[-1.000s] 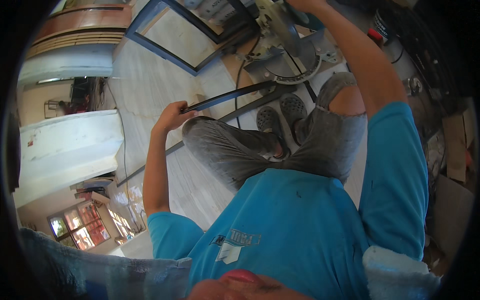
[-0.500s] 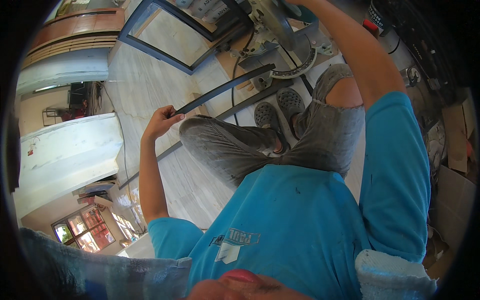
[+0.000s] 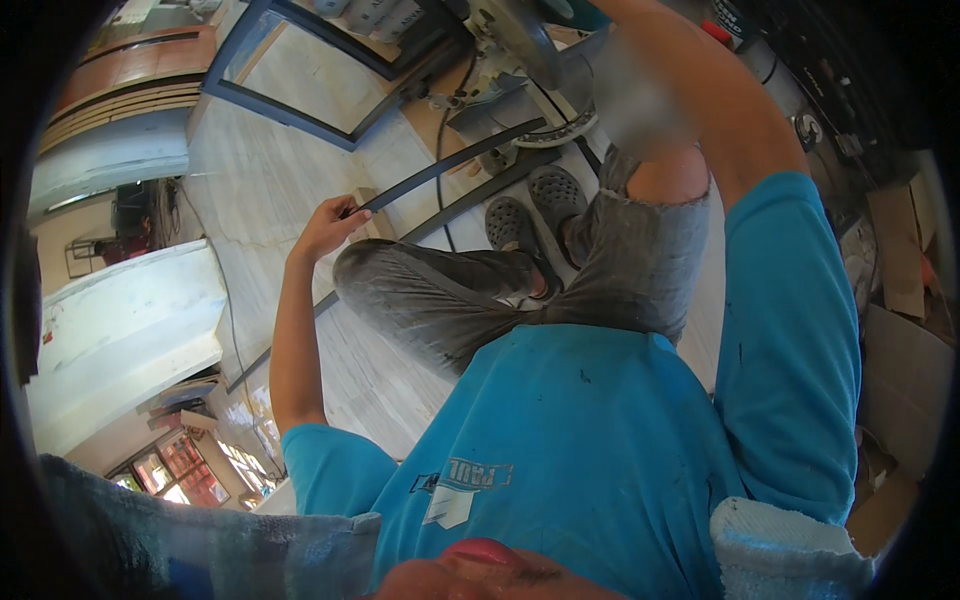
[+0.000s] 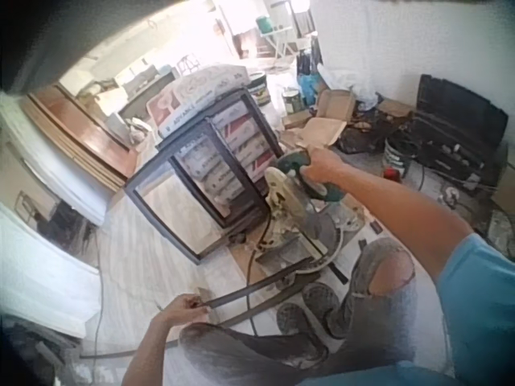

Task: Using a miter saw to cut metal profiles and assembling a frame.

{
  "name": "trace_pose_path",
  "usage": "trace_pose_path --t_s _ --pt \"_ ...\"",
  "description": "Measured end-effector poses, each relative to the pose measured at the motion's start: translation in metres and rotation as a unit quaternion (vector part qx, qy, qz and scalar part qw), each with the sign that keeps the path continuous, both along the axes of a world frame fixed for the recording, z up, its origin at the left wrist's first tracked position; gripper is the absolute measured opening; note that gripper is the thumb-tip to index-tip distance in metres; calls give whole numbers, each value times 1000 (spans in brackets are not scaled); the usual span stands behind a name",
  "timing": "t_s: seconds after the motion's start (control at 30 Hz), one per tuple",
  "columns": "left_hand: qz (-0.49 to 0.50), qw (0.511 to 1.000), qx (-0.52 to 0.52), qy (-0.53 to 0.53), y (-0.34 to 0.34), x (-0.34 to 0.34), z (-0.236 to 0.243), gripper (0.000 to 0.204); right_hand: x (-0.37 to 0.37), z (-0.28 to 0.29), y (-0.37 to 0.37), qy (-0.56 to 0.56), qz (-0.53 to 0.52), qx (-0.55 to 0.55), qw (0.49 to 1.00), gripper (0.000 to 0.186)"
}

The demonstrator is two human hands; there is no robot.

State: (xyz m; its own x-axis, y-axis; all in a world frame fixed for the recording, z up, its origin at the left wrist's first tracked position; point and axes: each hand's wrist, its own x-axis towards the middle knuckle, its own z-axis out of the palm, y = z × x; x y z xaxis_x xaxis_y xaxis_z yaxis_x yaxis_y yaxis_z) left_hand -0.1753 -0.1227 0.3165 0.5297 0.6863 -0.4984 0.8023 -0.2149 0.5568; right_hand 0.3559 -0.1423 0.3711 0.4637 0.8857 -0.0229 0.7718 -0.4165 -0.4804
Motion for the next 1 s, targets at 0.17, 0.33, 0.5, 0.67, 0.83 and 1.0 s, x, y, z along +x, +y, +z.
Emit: trace_pose_path --t_s 0.17,0.33,0.5,0.67,0.83,1.0 --pt "-77 997 -19 -21 37 54 -108 29 3 -1 0 -9 4 -3 1000 60" --pt "-54 995 42 -75 42 115 -206 28 7 -3 -1 6 32 -11 999 65" --pt "-135 959 248 -9 47 171 -280 21 5 1 5 144 13 62 988 53" --pt "-121 929 349 27 48 211 -315 18 -5 15 9 317 -9 78 945 46" --pt "-95 939 329 -21 49 223 -326 16 -15 17 22 357 -200 17 912 47" --pt "-135 929 344 -11 56 217 -322 14 -22 10 9 329 -75 66 939 53"
